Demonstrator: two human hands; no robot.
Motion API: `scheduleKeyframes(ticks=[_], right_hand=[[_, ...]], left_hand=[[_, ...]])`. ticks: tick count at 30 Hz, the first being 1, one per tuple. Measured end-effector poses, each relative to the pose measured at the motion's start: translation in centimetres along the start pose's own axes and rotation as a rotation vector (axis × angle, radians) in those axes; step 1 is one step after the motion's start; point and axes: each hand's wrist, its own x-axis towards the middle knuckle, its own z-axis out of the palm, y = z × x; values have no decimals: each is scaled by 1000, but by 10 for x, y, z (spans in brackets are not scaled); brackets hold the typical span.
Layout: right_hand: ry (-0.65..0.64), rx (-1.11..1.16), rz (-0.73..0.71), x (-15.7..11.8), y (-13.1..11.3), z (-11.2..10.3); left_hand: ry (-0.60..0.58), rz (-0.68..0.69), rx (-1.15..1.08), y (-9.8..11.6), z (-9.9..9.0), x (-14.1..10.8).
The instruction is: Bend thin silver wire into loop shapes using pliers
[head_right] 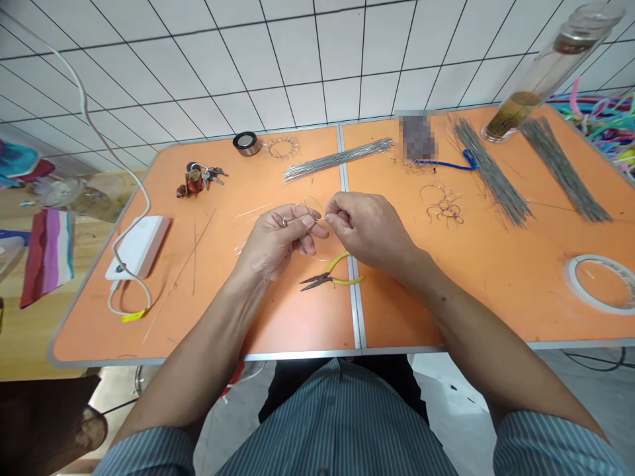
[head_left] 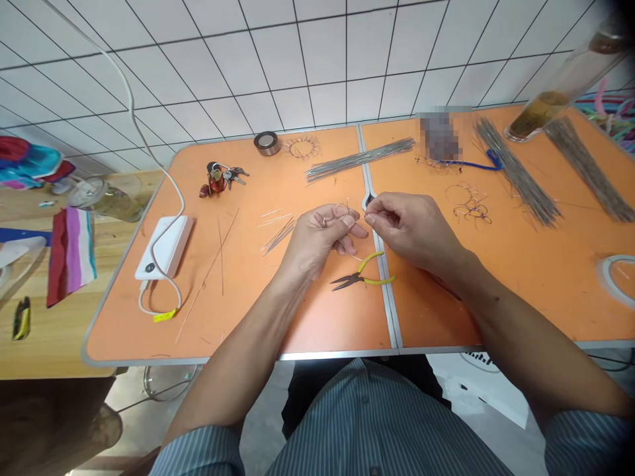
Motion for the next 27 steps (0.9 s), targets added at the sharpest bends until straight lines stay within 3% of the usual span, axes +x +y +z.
scheduleKeyframes(ticks=[10, 20, 27], right_hand=[[34, -20, 41, 0, -3, -2], [85, -160, -84, -2, 0, 5], [109, -202, -141, -4, 4, 10]], left_hand=[[51, -92, -100, 8, 5, -4], [120, -118, 5, 4, 6, -6], [156, -122, -43, -1, 7, -4]])
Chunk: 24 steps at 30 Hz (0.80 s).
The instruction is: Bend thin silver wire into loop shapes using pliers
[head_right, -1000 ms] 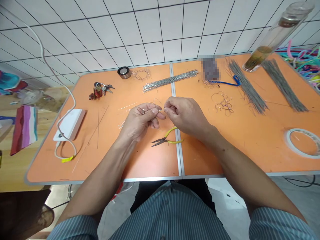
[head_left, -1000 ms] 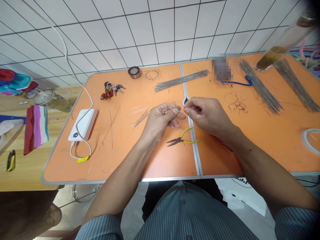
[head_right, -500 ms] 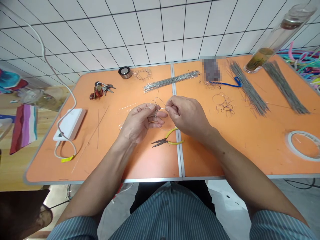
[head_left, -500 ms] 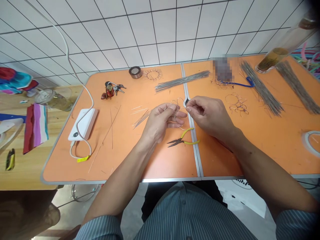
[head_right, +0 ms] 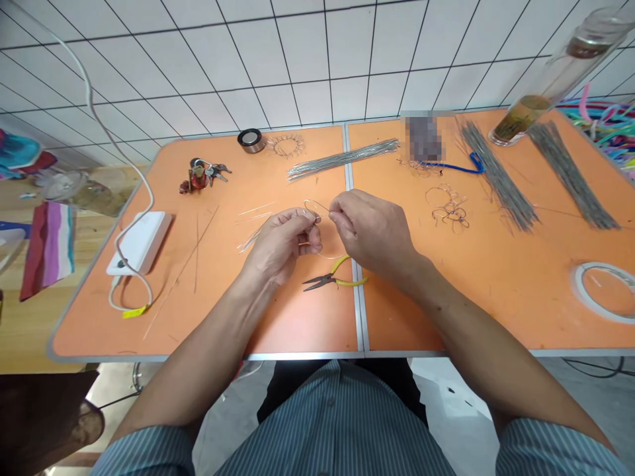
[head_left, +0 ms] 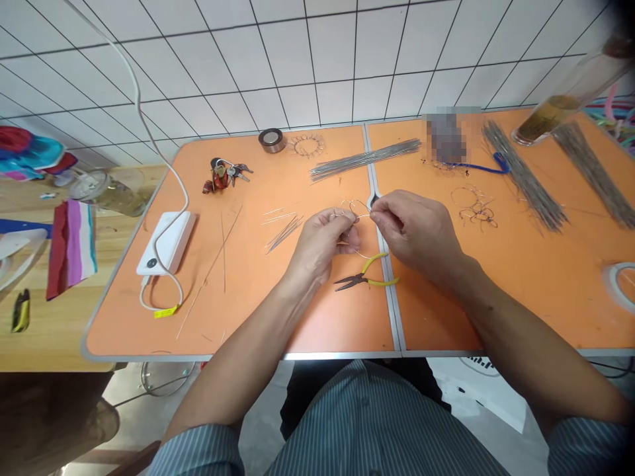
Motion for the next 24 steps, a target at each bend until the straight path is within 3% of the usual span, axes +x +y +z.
scheduleKeyframes(ticks=[6, 11, 18, 24], right_hand=[[-13, 3, -1, -1, 0, 1], [-31, 81, 103, 3, -3, -7], [-65, 207, 224, 6, -7, -11], [-92, 276, 258, 6, -9, -10]], left_hand=[[-22, 15, -54, -2, 1, 0], [-44, 69, -72, 1, 2, -1], [-168, 58, -78, 4, -5, 1], [-169, 101, -26, 3, -5, 0]])
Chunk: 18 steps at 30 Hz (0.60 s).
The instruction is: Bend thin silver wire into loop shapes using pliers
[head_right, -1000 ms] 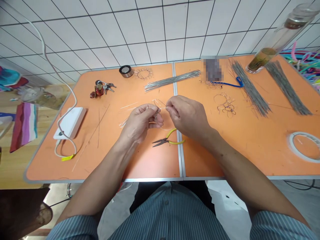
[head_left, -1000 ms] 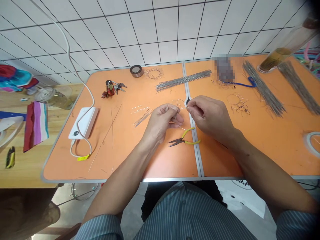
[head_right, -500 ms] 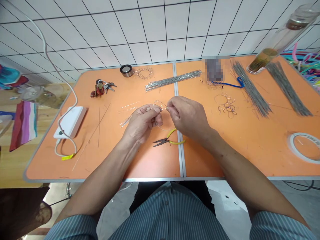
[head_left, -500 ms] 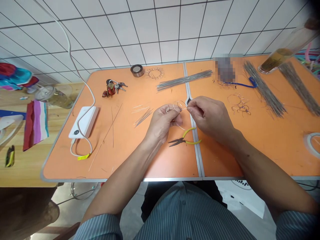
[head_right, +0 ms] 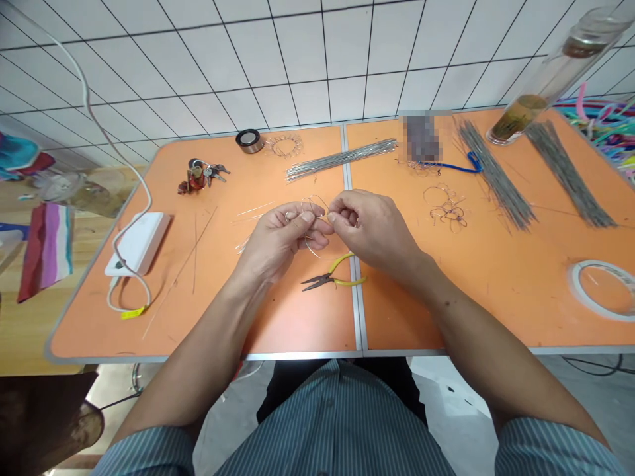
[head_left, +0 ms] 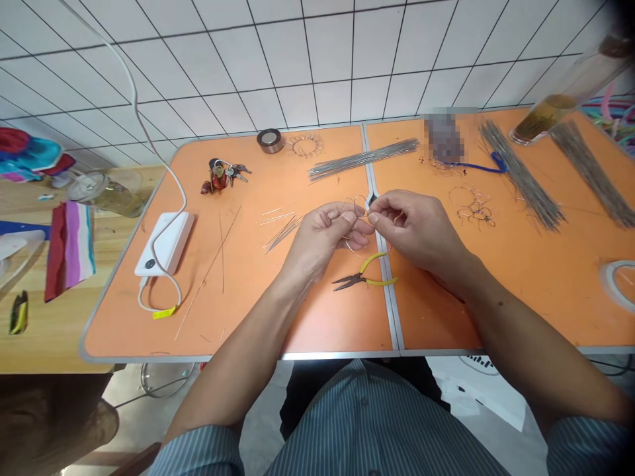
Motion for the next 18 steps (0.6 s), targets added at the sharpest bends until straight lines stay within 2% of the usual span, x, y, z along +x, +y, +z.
scheduleKeyframes(ticks=[5, 12, 18], right_hand=[[-61, 115, 60, 1, 0, 0], [-79, 291, 148, 2, -4, 2], [-95, 376, 194, 2, -5, 7]], left_hand=[[-48, 27, 55, -1, -1, -1], [-65, 123, 150, 0, 4, -4], [3, 104, 134, -2, 10, -4]])
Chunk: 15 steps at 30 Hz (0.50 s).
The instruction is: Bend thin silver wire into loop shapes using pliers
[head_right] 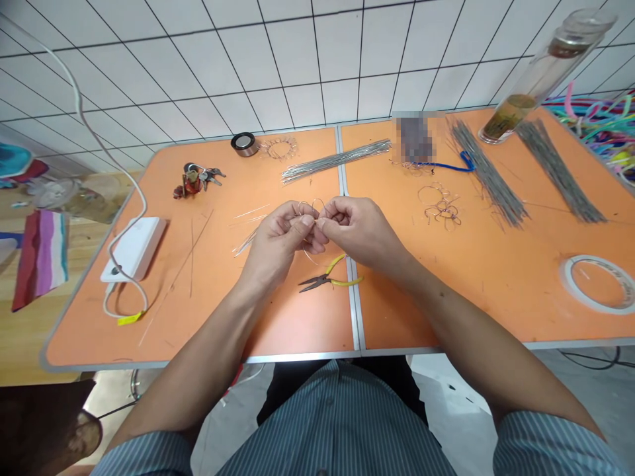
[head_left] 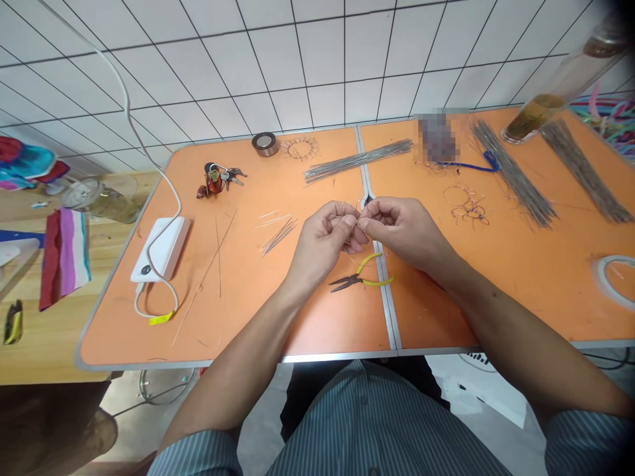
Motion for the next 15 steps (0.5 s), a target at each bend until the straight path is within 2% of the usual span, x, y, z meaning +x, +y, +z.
scheduleKeyframes(ticks=[5, 9, 11, 15], right_hand=[[-26, -107, -67, -1, 2, -3], [-46, -249, -156, -1, 1, -11], [-63, -153, -135, -1, 1, -13], [-59, 108, -5, -6, -5, -13]], left_hand=[[91, 6, -4, -2, 1, 2], [85, -20, 9, 3, -3, 3], [58, -40, 13, 5, -5, 3], [21, -52, 14, 5, -7, 2]])
